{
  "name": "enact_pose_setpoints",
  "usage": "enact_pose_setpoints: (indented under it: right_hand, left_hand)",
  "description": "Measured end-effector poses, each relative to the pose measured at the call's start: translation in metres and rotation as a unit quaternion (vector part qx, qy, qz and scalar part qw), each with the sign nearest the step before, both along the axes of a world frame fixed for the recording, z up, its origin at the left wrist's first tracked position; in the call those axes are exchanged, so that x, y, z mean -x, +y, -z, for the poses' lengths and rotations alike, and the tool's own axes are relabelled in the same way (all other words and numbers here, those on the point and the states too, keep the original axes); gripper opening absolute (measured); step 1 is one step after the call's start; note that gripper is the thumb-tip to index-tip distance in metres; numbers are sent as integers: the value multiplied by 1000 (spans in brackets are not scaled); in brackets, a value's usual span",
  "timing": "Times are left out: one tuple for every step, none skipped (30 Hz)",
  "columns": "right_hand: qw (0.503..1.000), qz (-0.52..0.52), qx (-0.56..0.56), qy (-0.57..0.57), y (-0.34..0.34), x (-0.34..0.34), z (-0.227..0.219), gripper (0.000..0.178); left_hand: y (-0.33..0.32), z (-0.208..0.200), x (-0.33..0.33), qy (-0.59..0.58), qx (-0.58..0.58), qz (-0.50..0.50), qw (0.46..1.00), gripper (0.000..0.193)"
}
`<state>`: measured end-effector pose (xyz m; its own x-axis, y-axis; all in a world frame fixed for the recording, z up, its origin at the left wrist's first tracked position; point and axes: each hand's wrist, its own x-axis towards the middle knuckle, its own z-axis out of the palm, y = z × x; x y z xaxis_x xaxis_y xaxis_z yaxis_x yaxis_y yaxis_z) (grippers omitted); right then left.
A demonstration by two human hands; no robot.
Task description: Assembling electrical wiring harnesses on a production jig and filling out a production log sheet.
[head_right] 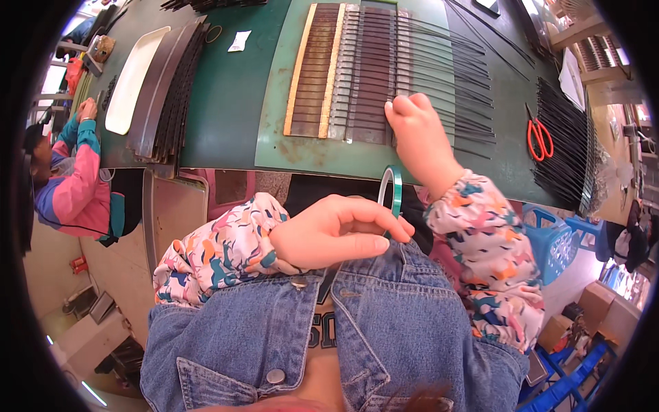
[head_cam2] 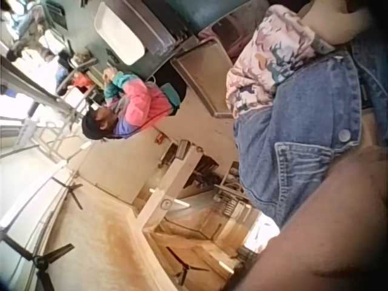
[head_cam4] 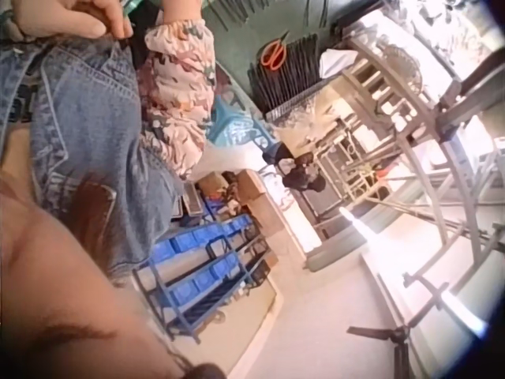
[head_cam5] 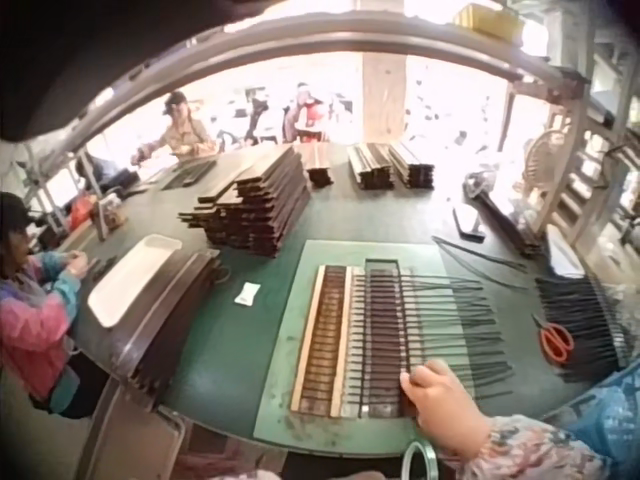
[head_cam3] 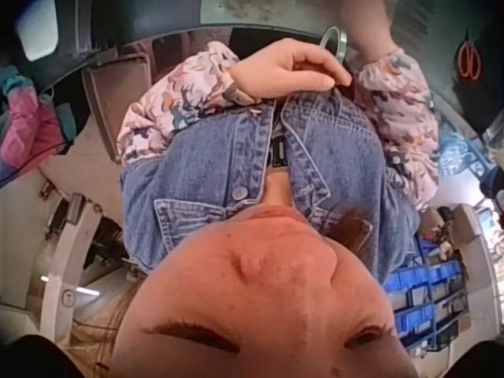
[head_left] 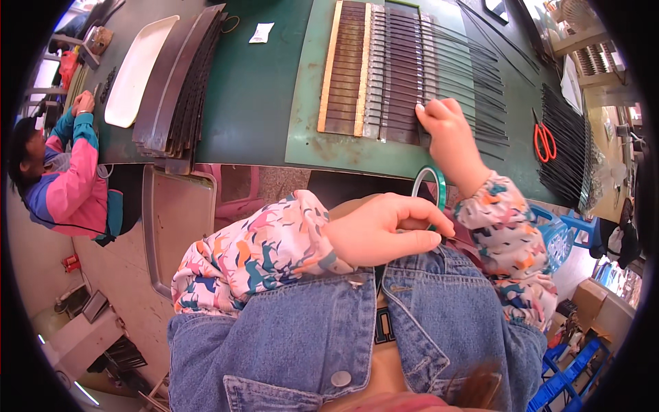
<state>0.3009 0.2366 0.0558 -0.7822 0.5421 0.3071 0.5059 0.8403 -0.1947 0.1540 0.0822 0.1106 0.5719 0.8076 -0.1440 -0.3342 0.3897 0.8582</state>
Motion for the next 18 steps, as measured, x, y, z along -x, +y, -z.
enact_pose_setpoints:
  right_hand:
    - [1000, 5, -1, -2, -1, -1, 4, 39]
    - [1000, 7, -27, 7, -1, -1, 6, 36]
    - [999, 6, -48, 19, -4, 0, 10, 33]
    - [1000, 6, -13, 7, -2, -1, -3, 32]
    - [1000, 8, -9, 8, -6, -3, 0, 32]
    - [1000, 6, -26, 6, -9, -4, 1, 32]
    - [999, 4, -42, 4, -11, -5, 4, 31]
    - [997, -5, -80, 20, -13, -4, 10, 31]
    - [997, -4, -77, 19, -13, -4, 8, 31]
    - [999, 1, -41, 15, -12, -5, 2, 31]
    - [1000, 7, -5, 10, -11, -5, -5, 31]
    - [1000, -1, -8, 2, -14, -6, -13, 31]
    - [1000, 0, -7, 3, -17, -7, -9, 31]
    - [999, -10, -37, 23, -21, -8, 0, 31]
    - [997, -20, -65, 42, -24, -10, 5, 31]
    - [997, -16, -54, 45, -25, -10, 4, 30]
    - [998, -14, -51, 45, -24, -12, -2, 30]
    - [999, -26, -27, 33, -22, -13, -12, 31]
  left_hand:
    - [3, -1, 2, -2, -1, 5, 1000, 24]
    - [6, -3, 4, 6, 26, 12, 1000, 25]
    - [7, -3, 5, 18, 57, 16, 998, 25]
    - [8, -4, 6, 11, 78, 11, 997, 25]
    - [9, -8, 6, 12, 83, 13, 996, 25]
    - [12, -14, 8, 11, 88, 23, 996, 25]
    - [14, -17, 9, 9, 94, 34, 995, 25]
    - [14, -7, 7, 12, 47, 14, 999, 25]
    - [13, -4, 5, 10, 51, 14, 999, 25]
    - [14, -1, 4, -20, 71, -2, 997, 25]
    - [14, 1, 2, -51, 91, -17, 994, 25]
    - [15, 1, 2, -54, 84, -23, 995, 24]
    - [16, 1, 3, -53, 84, -22, 995, 24]
    - [18, 1, 5, -31, 76, -15, 997, 24]
    - [17, 0, 5, -11, 70, -8, 997, 24]
    - [16, -1, 4, -34, 126, -21, 991, 24]
    - [16, 0, 2, -33, 129, -19, 991, 24]
    - [17, 0, 1, -63, 122, -38, 990, 23]
